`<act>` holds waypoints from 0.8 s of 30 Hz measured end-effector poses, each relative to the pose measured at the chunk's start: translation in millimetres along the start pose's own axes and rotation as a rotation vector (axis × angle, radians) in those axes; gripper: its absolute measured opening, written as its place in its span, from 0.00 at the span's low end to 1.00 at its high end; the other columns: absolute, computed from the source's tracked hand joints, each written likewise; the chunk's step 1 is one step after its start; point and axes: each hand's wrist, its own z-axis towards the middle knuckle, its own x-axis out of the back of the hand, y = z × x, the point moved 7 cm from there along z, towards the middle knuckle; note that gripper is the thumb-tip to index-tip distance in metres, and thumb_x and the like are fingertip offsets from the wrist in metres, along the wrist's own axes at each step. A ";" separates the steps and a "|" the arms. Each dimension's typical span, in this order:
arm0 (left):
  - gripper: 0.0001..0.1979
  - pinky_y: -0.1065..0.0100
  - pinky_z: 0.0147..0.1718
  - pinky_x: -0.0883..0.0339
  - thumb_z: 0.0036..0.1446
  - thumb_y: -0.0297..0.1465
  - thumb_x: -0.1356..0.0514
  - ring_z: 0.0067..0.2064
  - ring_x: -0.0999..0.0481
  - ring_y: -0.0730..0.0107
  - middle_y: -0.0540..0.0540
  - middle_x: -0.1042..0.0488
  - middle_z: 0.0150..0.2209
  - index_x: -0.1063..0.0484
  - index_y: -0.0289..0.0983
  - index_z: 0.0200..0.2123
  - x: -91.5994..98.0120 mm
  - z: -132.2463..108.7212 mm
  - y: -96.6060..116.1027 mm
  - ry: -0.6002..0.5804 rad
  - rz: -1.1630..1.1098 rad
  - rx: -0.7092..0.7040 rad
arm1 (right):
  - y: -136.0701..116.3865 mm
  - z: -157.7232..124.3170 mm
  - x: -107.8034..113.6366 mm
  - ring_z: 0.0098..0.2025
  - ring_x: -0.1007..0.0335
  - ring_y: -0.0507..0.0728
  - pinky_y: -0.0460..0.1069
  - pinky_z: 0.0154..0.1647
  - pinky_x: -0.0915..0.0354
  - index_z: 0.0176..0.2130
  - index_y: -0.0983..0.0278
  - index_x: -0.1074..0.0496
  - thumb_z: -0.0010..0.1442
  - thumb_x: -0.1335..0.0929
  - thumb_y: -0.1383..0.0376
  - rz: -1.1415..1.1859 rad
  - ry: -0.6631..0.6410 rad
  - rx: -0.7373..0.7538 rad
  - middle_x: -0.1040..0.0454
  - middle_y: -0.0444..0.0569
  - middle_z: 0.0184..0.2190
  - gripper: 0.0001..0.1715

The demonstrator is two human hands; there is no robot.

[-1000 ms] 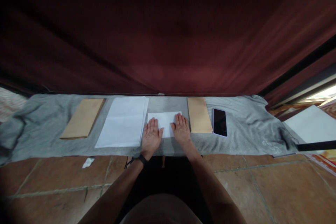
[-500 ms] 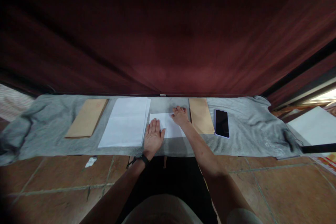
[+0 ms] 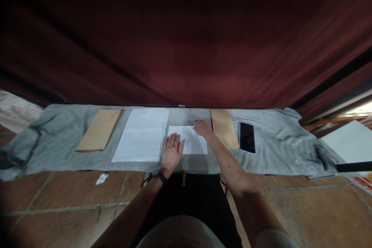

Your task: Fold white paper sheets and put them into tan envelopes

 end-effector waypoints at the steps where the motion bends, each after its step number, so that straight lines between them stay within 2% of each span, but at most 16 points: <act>1: 0.25 0.47 0.70 0.53 0.71 0.39 0.55 0.70 0.42 0.56 0.37 0.35 0.66 0.34 0.34 0.63 1.7 -0.4 0.4 0.000 -0.009 -0.006 | 3.8 -1.9 0.3 0.47 0.26 0.59 0.49 0.49 0.35 0.42 0.60 0.21 0.60 0.31 0.67 0.039 0.005 -0.014 0.19 0.50 0.43 0.11; 6: 0.25 0.47 0.71 0.56 0.71 0.38 0.57 0.73 0.49 0.61 0.40 0.42 0.70 0.40 0.37 0.67 10.6 -4.8 -0.9 0.030 -0.045 -0.029 | 27.5 -18.5 5.7 0.38 0.25 0.58 0.48 0.40 0.35 0.32 0.62 0.22 0.55 0.30 0.67 0.311 0.072 -0.091 0.20 0.48 0.33 0.05; 9: 0.25 0.46 0.70 0.54 0.71 0.37 0.57 0.73 0.50 0.61 0.41 0.43 0.70 0.42 0.39 0.67 13.2 -6.6 -5.5 0.059 -0.068 0.009 | 41.1 -39.8 0.5 0.30 0.29 0.56 0.48 0.33 0.36 0.26 0.63 0.25 0.54 0.32 0.63 0.511 0.120 -0.149 0.24 0.44 0.25 0.09; 12: 0.24 0.46 0.69 0.51 0.71 0.36 0.55 0.72 0.46 0.59 0.40 0.40 0.69 0.40 0.39 0.66 10.8 -6.1 -7.5 0.052 -0.100 0.022 | 49.0 -68.5 -17.5 0.25 0.32 0.54 0.47 0.28 0.38 0.25 0.64 0.26 0.52 0.32 0.57 0.715 0.171 -0.221 0.28 0.42 0.20 0.13; 16: 0.22 0.51 0.67 0.44 0.71 0.37 0.55 0.68 0.38 0.60 0.40 0.34 0.65 0.34 0.38 0.62 8.6 -4.3 -10.2 0.062 -0.173 0.028 | 53.5 -103.5 -47.3 0.23 0.33 0.54 0.47 0.24 0.39 0.29 0.64 0.27 0.51 0.32 0.50 0.943 0.279 -0.324 0.29 0.43 0.20 0.20; 19: 0.22 0.55 0.65 0.38 0.71 0.37 0.56 0.64 0.32 0.62 0.40 0.30 0.62 0.31 0.36 0.60 8.9 -3.9 -16.2 0.084 -0.282 0.067 | 55.6 -119.2 -64.1 0.23 0.31 0.55 0.47 0.21 0.40 0.32 0.63 0.29 0.50 0.32 0.46 1.063 0.350 -0.380 0.27 0.45 0.22 0.23; 24: 0.21 0.56 0.62 0.33 0.71 0.36 0.54 0.61 0.28 0.63 0.42 0.26 0.58 0.30 0.37 0.58 6.9 -3.6 -22.6 0.069 -0.399 0.089 | 48.8 -127.4 -78.5 0.24 0.29 0.57 0.48 0.21 0.37 0.34 0.61 0.30 0.51 0.33 0.46 1.149 0.369 -0.334 0.25 0.47 0.25 0.23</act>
